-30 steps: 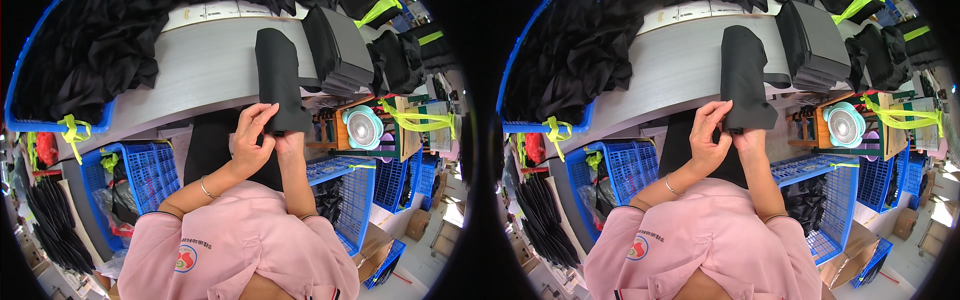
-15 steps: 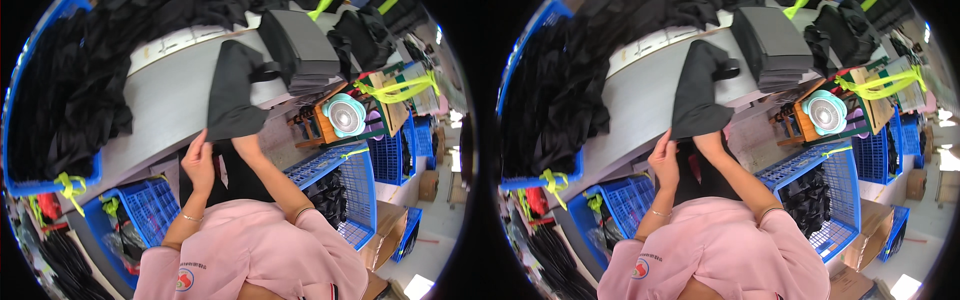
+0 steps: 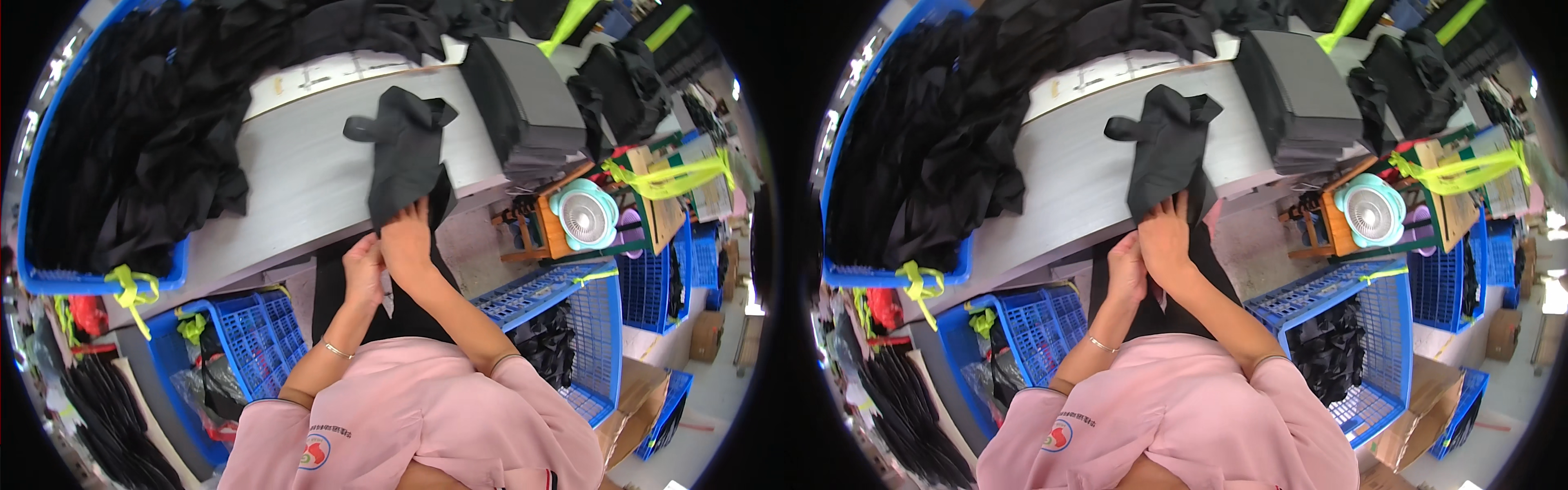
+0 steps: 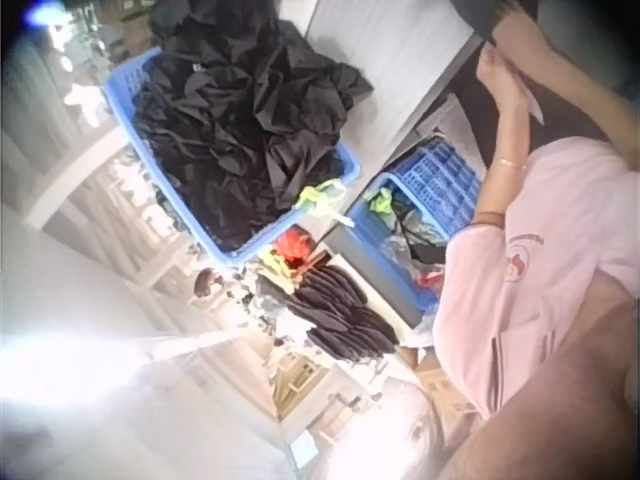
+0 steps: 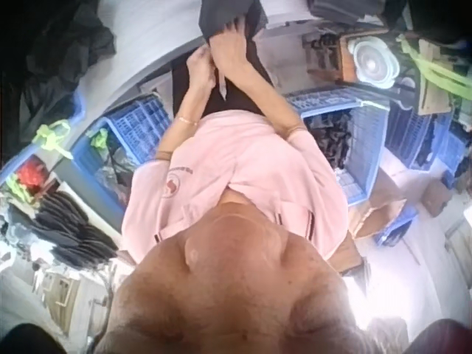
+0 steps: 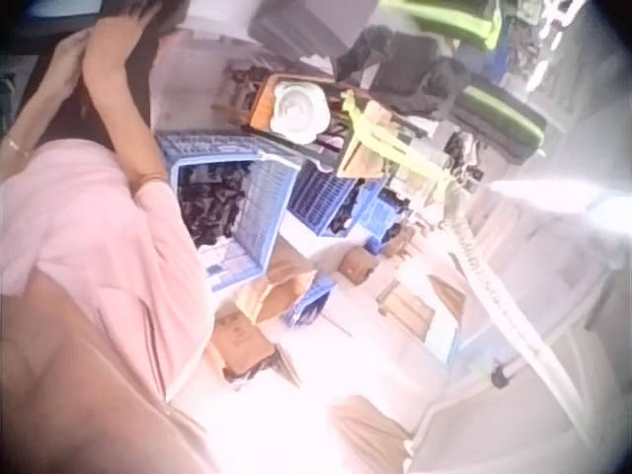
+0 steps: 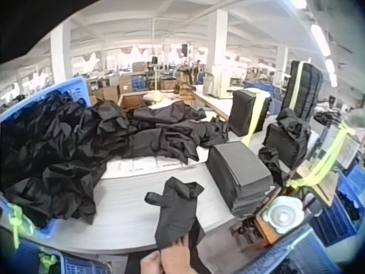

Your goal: The person is turning black fabric components inside out and stacking them in a workshop.

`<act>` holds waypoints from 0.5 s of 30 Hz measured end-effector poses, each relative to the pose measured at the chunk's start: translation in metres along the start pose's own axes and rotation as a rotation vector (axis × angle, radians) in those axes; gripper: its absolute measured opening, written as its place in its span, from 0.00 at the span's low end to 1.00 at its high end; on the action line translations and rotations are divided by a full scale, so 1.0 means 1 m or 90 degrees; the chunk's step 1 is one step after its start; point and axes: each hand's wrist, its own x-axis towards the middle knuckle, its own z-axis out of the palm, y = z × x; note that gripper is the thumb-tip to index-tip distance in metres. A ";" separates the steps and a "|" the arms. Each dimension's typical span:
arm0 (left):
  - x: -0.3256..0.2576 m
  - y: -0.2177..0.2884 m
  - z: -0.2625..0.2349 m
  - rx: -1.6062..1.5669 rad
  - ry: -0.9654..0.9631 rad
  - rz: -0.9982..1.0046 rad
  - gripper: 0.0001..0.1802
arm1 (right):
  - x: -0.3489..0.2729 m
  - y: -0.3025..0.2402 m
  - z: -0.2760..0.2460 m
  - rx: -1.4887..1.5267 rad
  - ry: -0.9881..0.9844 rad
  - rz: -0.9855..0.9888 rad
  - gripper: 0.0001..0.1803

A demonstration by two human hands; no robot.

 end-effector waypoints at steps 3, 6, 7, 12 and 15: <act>0.001 -0.002 -0.001 -0.006 -0.003 -0.026 0.04 | 0.001 -0.003 -0.004 0.046 0.025 -0.014 0.23; 0.002 -0.007 -0.005 0.023 0.046 -0.077 0.04 | 0.006 -0.002 -0.007 0.074 -0.103 0.069 0.16; 0.001 -0.009 -0.009 0.016 0.007 -0.065 0.05 | 0.006 -0.003 -0.007 -0.071 -0.002 0.018 0.14; -0.003 -0.020 -0.019 0.056 -0.031 -0.084 0.04 | 0.003 -0.001 -0.001 -0.007 -0.206 -0.006 0.09; -0.011 -0.015 -0.030 0.114 -0.039 -0.121 0.06 | -0.006 0.002 0.002 0.030 -0.243 0.042 0.11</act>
